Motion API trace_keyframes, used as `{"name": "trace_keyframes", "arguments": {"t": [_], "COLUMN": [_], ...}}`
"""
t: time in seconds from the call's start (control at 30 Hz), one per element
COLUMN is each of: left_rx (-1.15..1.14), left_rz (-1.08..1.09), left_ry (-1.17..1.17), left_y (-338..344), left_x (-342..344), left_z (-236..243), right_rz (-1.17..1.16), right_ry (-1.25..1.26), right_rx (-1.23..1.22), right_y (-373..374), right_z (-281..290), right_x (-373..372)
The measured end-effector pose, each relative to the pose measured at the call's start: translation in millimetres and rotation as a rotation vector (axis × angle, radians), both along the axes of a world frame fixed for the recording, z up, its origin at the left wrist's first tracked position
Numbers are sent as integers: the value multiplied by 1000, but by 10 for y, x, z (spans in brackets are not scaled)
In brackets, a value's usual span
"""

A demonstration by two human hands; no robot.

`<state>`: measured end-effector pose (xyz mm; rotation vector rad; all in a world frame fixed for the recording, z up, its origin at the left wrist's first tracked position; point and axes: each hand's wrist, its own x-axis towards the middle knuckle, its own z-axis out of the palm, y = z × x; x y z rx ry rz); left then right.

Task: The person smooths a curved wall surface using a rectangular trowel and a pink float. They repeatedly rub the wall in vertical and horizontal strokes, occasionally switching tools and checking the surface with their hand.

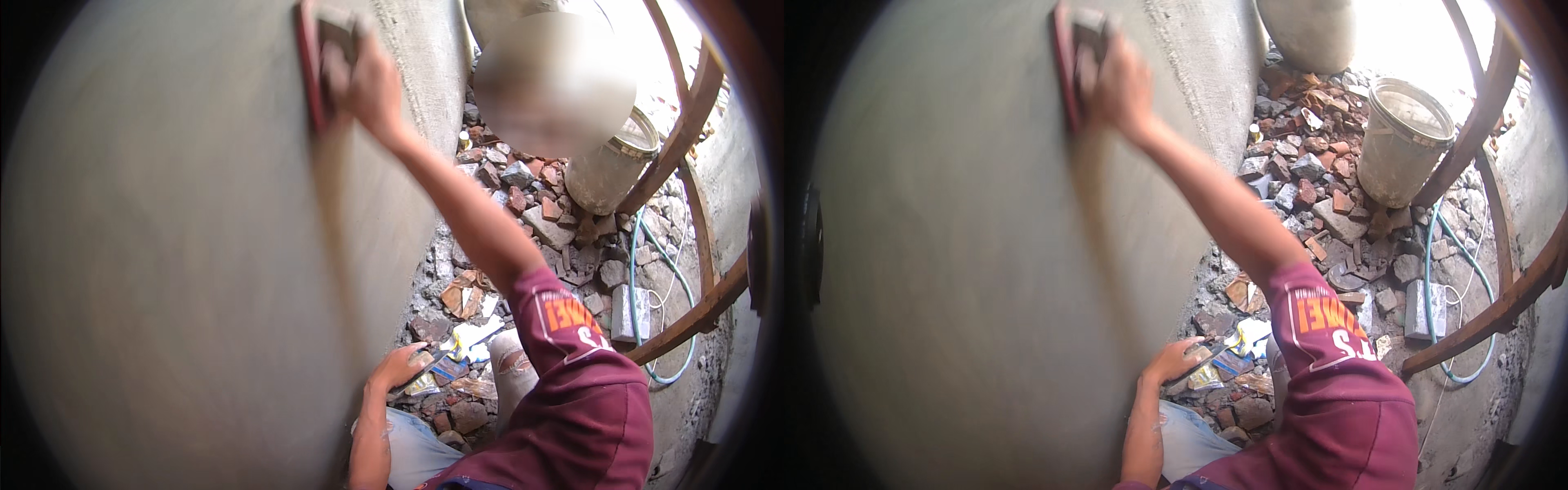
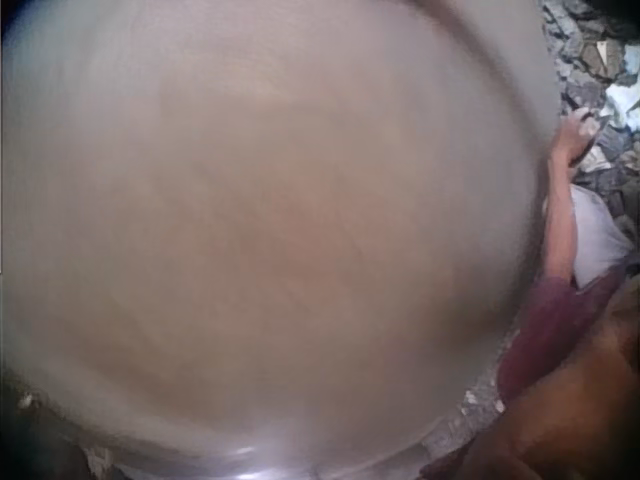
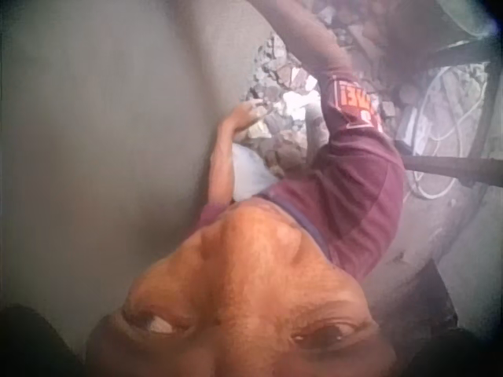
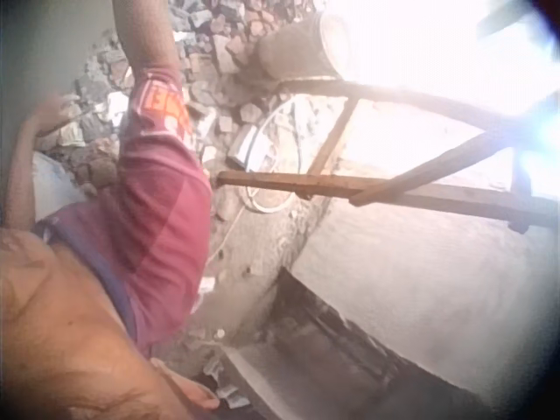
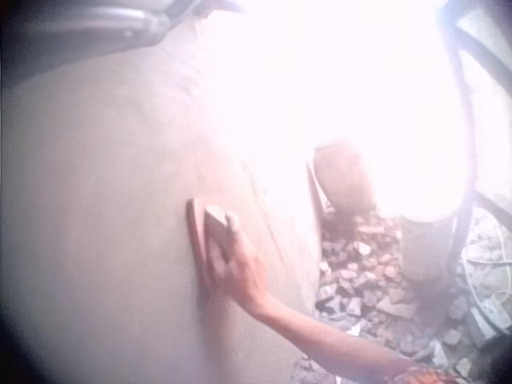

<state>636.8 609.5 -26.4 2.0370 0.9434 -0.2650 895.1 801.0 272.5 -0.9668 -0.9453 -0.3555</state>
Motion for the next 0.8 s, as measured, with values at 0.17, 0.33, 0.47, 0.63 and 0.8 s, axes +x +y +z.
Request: {"name": "trace_keyframes", "arguments": {"t": [0.17, 0.33, 0.47, 0.63, 0.8], "left_rx": [-13, 30, 70, 24, -35], "left_rz": [43, 15, -7, 48, 60], "left_ry": [-83, 38, 41, -91, 5], "left_y": [57, 151, 60, -22, 95], "left_x": [-201, -257, -241, -435, -634], "left_z": [-248, -266, -63, -281, -143], "right_rz": [1, 26, -121, -22, 88], "right_ry": [-31, -199, -68, 38, -153], "right_rx": [-142, 95, -50, -359, -164], "right_y": [-146, -450, 202, 227, -109], "right_z": [188, -663, 444, 1256, 446], "right_x": [-71, -745, 210, 555, -401]}}
